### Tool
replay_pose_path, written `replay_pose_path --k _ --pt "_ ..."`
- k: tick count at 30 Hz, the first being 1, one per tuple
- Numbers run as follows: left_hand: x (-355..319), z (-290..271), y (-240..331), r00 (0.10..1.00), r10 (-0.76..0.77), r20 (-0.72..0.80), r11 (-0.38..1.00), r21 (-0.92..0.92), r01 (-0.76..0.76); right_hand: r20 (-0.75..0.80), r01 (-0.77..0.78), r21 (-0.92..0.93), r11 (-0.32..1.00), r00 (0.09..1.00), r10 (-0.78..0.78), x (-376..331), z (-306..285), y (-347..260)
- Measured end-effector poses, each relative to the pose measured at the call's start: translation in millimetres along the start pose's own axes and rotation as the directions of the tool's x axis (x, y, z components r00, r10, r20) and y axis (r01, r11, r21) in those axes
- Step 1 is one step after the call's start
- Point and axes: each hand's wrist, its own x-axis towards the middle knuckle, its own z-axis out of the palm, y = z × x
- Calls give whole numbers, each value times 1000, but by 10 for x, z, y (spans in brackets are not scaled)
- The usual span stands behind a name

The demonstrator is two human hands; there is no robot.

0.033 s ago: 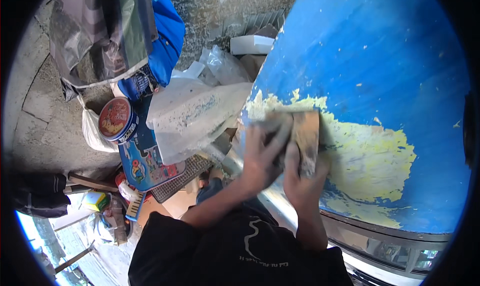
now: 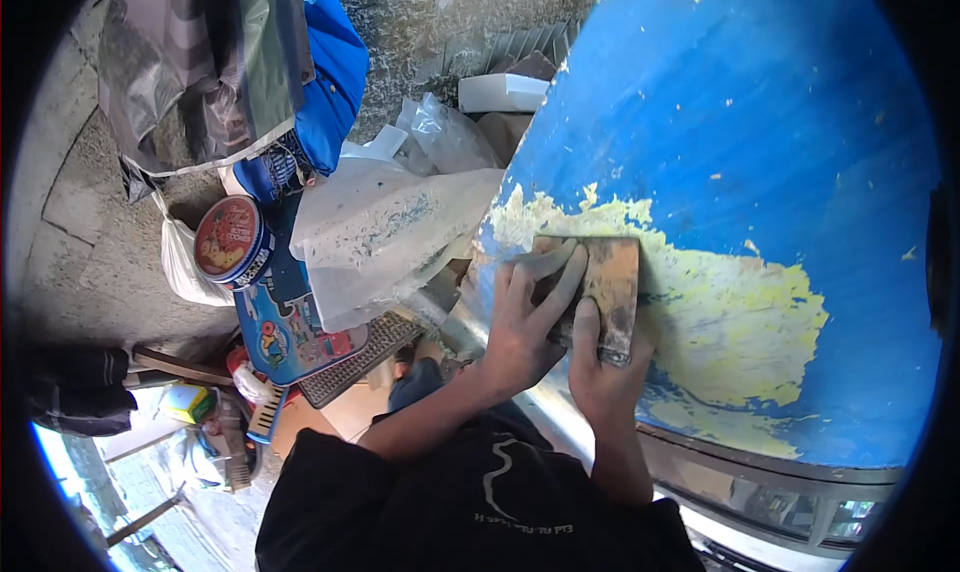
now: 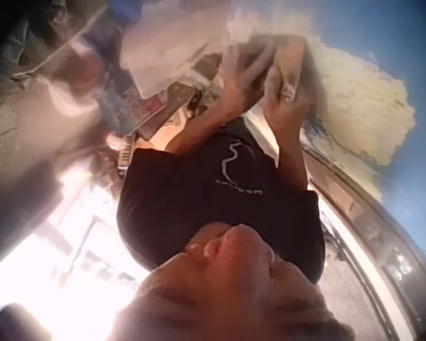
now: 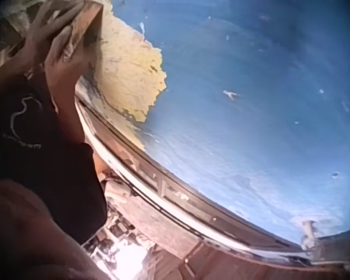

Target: The person sands a blue painted surface using pieces of sandpaper, rubbing them across the surface repeatedly with both hands.

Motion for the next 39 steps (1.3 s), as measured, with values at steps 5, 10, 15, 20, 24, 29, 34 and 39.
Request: replay_pose_path --k 5,10,15,20,24,29,34,39 --pt "110 -32 6 997 -67 -29 998 -8 67 -42 98 -111 989 994 -103 102 38 -43" --pt "-70 79 -56 997 -74 2 997 21 74 -117 98 24 995 989 -95 80 82 131" --pt "-70 -46 -15 990 -137 20 989 -56 138 -63 142 -66 988 987 -146 -17 67 -36" --pt "-27 -95 -40 979 -171 109 970 -157 187 12 172 -267 948 984 -176 -30 36 -101" --pt "-144 92 69 998 -63 8 996 -66 63 -52 153 -133 979 986 -161 3 -15 60" --pt "83 71 -29 975 -198 -102 978 -91 190 1 222 -210 952 974 -227 82 -20 1" --pt "-52 84 -35 999 -41 -29 997 -72 38 19 159 -140 977 987 -158 45 0 -51" --pt "-64 92 61 998 -62 -14 997 -52 61 -107 8 120 993 994 5 -35 -56 27"
